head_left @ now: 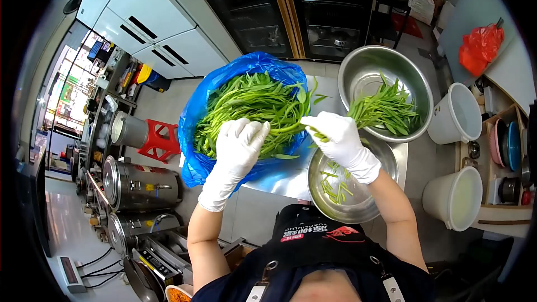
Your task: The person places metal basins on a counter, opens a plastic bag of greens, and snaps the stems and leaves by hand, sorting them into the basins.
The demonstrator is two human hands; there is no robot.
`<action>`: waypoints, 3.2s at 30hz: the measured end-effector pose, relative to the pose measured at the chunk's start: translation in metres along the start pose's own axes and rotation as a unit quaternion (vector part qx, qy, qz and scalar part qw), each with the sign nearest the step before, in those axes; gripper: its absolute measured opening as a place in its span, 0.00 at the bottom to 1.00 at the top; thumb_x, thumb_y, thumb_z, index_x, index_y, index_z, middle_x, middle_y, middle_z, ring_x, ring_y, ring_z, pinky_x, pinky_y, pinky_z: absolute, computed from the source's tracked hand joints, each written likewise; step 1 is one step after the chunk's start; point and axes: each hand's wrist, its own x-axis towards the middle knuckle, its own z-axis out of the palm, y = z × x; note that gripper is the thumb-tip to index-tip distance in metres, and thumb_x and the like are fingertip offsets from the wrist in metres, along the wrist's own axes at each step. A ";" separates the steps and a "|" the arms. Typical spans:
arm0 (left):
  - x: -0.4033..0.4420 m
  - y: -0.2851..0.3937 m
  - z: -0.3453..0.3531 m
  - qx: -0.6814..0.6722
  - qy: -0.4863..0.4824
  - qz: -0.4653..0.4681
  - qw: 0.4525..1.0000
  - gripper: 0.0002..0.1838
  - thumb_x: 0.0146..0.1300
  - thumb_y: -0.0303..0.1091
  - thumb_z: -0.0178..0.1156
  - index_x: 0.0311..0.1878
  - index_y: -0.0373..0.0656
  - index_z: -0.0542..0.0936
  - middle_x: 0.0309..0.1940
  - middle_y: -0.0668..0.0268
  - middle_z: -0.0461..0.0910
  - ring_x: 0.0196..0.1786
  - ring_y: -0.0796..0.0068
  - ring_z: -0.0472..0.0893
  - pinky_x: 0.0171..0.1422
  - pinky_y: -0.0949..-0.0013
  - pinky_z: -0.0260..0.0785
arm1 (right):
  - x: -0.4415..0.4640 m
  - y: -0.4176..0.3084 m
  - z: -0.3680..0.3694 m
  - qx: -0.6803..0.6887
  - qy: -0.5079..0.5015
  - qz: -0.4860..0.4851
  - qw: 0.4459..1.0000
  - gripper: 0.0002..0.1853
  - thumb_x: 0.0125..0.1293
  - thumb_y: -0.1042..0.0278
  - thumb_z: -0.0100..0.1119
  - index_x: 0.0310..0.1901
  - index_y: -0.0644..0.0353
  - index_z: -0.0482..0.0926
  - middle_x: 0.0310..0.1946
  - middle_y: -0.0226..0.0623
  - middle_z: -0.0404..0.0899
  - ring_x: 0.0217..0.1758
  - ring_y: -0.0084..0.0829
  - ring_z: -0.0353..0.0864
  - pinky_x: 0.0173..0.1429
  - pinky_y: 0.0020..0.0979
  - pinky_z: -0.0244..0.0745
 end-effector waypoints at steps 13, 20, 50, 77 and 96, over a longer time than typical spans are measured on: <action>-0.028 -0.005 0.003 -0.190 0.132 -0.291 0.928 0.29 0.55 0.17 0.64 0.63 0.42 0.75 0.57 0.55 0.76 0.60 0.56 0.76 0.65 0.61 0.67 | -0.024 0.011 -0.002 0.086 -0.051 0.107 0.989 0.10 0.57 0.77 0.64 0.41 0.56 0.84 0.28 0.37 0.80 0.28 0.37 0.80 0.33 0.32 0.75; -0.021 -0.009 0.010 -0.175 0.070 -0.203 0.961 0.24 0.52 0.17 0.63 0.54 0.45 0.82 0.48 0.57 0.81 0.52 0.56 0.80 0.57 0.62 0.72 | -0.032 0.012 -0.005 0.125 -0.067 0.105 0.984 0.10 0.57 0.80 0.64 0.41 0.60 0.84 0.26 0.39 0.78 0.26 0.33 0.78 0.32 0.30 0.72; -0.017 0.038 0.022 -0.123 -0.004 -0.140 0.982 0.11 0.53 0.29 0.66 0.41 0.45 0.80 0.29 0.66 0.77 0.32 0.63 0.77 0.35 0.62 0.69 | -0.005 -0.016 0.042 -0.064 -0.031 0.004 0.997 0.08 0.53 0.73 0.60 0.37 0.57 0.78 0.29 0.35 0.77 0.32 0.36 0.79 0.34 0.34 0.75; -0.045 0.008 0.009 -0.287 0.079 -0.323 0.898 0.07 0.59 0.21 0.65 0.41 0.39 0.83 0.30 0.61 0.80 0.31 0.66 0.79 0.40 0.69 0.71 | -0.028 0.015 0.005 0.366 -0.135 0.336 0.857 0.13 0.67 0.66 0.60 0.44 0.68 0.84 0.29 0.28 0.80 0.31 0.17 0.75 0.38 0.21 0.70; -0.032 0.041 0.032 -0.191 0.014 -0.156 0.969 0.10 0.53 0.26 0.67 0.39 0.46 0.81 0.26 0.65 0.78 0.31 0.63 0.78 0.35 0.63 0.69 | -0.057 0.051 0.012 0.429 0.080 0.519 0.735 0.08 0.63 0.69 0.61 0.34 0.65 0.85 0.20 0.20 0.72 0.18 0.12 0.61 0.23 0.18 0.53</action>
